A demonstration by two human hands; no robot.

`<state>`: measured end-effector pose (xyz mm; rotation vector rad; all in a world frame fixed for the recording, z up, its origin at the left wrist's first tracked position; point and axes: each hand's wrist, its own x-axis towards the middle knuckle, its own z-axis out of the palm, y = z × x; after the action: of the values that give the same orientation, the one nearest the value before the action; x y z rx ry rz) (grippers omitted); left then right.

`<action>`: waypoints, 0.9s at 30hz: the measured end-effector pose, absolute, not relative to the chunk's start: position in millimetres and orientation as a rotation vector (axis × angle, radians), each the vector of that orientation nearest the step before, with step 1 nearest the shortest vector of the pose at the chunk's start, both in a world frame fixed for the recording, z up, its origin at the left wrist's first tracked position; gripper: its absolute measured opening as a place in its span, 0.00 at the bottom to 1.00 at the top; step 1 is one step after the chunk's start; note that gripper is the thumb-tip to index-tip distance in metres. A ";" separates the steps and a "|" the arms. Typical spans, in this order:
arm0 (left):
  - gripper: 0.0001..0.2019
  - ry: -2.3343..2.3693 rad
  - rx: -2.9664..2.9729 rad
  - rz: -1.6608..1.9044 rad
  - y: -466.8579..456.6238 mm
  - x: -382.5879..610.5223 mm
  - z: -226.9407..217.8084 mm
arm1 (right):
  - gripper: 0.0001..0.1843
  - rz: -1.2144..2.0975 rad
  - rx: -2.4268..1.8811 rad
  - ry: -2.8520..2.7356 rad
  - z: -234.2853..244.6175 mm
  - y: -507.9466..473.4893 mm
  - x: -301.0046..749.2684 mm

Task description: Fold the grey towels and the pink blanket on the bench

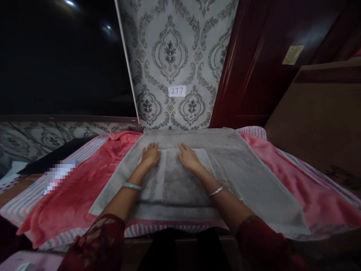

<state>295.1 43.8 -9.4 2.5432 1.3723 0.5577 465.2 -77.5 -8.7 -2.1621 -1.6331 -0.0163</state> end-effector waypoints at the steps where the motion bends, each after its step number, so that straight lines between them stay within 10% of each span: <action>1: 0.27 1.375 2.585 0.539 41.2 302.2 -14.8 | 0.30 -0.022 -2.162 -1.688 -9.0 -67.1 454.9; 27: 0.26 1.406 2.748 0.366 36.3 302.7 -55.5 | 0.34 0.044 -2.485 -1.388 -69.8 -101.6 540.8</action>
<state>302.7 36.3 -55.5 2.7478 1.4062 0.3663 540.8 -101.6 -69.8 -2.4853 -1.3883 0.0444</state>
